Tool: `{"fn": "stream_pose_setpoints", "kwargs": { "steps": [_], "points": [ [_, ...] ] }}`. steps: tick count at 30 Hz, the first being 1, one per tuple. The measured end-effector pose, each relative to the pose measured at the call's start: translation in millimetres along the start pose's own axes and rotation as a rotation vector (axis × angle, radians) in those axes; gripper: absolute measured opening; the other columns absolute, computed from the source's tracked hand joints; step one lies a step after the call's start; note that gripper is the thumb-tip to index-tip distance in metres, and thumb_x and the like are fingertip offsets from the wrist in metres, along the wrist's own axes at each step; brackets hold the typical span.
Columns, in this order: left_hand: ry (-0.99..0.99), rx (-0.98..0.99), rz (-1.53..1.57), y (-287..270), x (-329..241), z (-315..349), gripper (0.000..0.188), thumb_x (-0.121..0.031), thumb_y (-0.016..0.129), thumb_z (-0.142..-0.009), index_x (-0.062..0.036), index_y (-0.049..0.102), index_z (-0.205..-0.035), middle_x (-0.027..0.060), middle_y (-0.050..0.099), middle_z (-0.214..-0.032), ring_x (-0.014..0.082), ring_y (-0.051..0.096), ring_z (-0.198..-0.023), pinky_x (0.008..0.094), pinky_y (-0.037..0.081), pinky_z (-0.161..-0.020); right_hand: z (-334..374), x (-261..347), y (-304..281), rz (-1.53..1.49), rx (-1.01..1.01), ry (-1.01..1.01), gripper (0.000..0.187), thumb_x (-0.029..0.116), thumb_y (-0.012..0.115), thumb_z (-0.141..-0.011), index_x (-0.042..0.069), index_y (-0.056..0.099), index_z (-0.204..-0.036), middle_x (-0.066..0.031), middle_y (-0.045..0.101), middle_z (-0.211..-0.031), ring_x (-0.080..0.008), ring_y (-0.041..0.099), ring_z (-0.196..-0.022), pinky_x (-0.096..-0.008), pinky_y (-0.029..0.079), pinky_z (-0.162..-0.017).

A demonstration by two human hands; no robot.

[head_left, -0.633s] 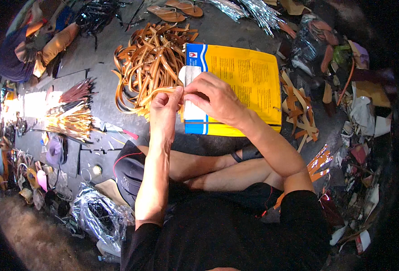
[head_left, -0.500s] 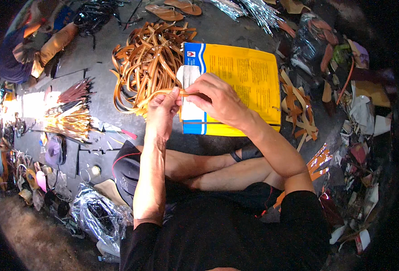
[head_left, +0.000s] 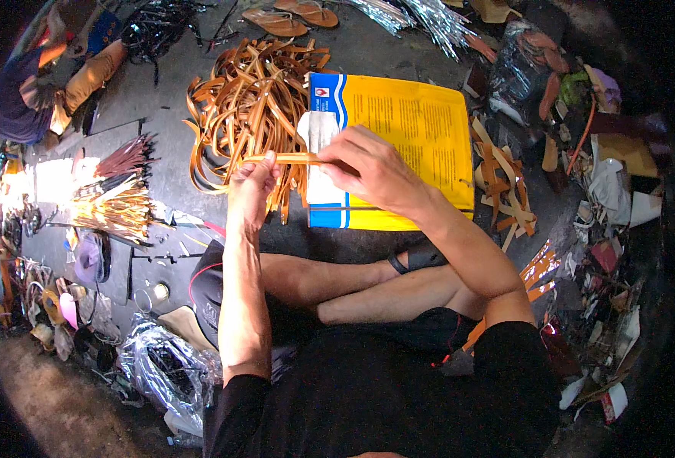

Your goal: The person sits on the floor and repeatedly wraps thin brown straps around a yellow and blue cardboard box. They handle the straps by hand, pulling them taut and folding them over the box to secure it.

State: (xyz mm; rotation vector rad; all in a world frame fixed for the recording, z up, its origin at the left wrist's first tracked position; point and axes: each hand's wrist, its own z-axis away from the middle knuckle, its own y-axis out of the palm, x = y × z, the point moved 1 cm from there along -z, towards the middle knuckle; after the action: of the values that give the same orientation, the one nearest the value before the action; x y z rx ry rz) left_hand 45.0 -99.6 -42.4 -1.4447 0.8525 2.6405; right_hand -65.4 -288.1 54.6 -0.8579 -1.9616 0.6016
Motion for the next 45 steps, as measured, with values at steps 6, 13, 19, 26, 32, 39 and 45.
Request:
{"fn": "stream_pose_setpoints", "kwargs": {
  "steps": [6,13,19,26,32,39,45],
  "points": [
    [-0.037,0.003,-0.018,-17.2,-1.9,-4.2,0.011,-0.013,0.07,-0.089,-0.0052,0.066,-0.083,0.0015,0.064,-0.074,0.0085,0.057,-0.066,0.0185,0.043,-0.06,3.7,-3.7,-2.3,-0.017,0.013,0.0,0.013,0.006,0.071,-0.076,0.004,0.061,-0.084,-0.0101,0.057,-0.083,-0.0296,0.059,-0.08,-0.039,0.05,-0.071],
    [0.011,-0.05,0.017,-23.9,-5.3,-7.8,0.01,-0.013,0.069,-0.09,-0.0055,0.065,-0.085,0.0016,0.063,-0.075,0.0081,0.057,-0.067,0.0189,0.045,-0.062,-1.0,-6.0,0.4,0.018,0.017,-0.051,0.013,0.006,0.071,-0.076,0.003,0.061,-0.083,-0.0106,0.057,-0.083,-0.0296,0.059,-0.08,-0.0383,0.05,-0.07],
    [0.069,-0.075,0.035,-60.0,-2.5,-13.1,0.014,-0.018,0.065,-0.093,-0.0052,0.064,-0.089,0.0028,0.064,-0.077,0.011,0.061,-0.07,0.0209,0.048,-0.065,-5.3,-2.9,-0.6,-0.041,0.01,-0.018,0.01,0.004,0.069,-0.078,0.003,0.063,-0.085,-0.0105,0.058,-0.084,-0.0291,0.06,-0.08,-0.0382,0.05,-0.071],
    [0.155,-0.043,0.421,-14.1,-27.1,28.1,0.03,-0.023,0.065,-0.092,-0.0046,0.056,-0.113,0.0124,0.064,-0.111,0.0189,0.062,-0.101,0.0317,0.055,-0.083,2.6,1.9,-5.9,0.0,-0.023,0.05,0.012,0.002,0.068,-0.078,0.003,0.063,-0.089,-0.0098,0.059,-0.087,-0.0291,0.06,-0.084,-0.0384,0.05,-0.072],
    [0.408,-0.133,0.123,15.1,-25.0,42.2,0.015,-0.015,0.062,-0.095,-0.0096,0.056,-0.107,0.0036,0.064,-0.1,0.01,0.061,-0.089,0.0239,0.05,-0.078,1.1,16.8,-12.7,0.019,0.056,0.009,0.015,0.01,0.069,-0.079,0.006,0.062,-0.092,-0.0094,0.056,-0.089,-0.0285,0.058,-0.084,-0.0399,0.048,-0.076],
    [0.18,0.029,0.024,54.3,-12.1,57.8,0.027,-0.016,0.067,-0.091,-0.003,0.061,-0.114,0.0015,0.064,-0.088,0.0074,0.057,-0.074,0.021,0.046,-0.068,4.0,21.9,-11.1,0.197,0.108,-0.092,0.014,0.012,0.069,-0.079,0.006,0.062,-0.09,-0.0087,0.055,-0.084,-0.0275,0.057,-0.084,-0.04,0.046,-0.075],
    [0.34,-0.026,-0.208,68.5,-3.2,66.0,0.019,-0.016,0.067,-0.092,-0.0032,0.063,-0.105,-0.001,0.063,-0.085,0.0053,0.055,-0.076,0.0204,0.043,-0.066,20.0,26.2,-15.3,0.107,0.012,0.052,0.014,0.003,0.066,-0.078,0.005,0.063,-0.092,-0.0095,0.057,-0.086,-0.029,0.059,-0.085,-0.0394,0.048,-0.076]
  ]
}}
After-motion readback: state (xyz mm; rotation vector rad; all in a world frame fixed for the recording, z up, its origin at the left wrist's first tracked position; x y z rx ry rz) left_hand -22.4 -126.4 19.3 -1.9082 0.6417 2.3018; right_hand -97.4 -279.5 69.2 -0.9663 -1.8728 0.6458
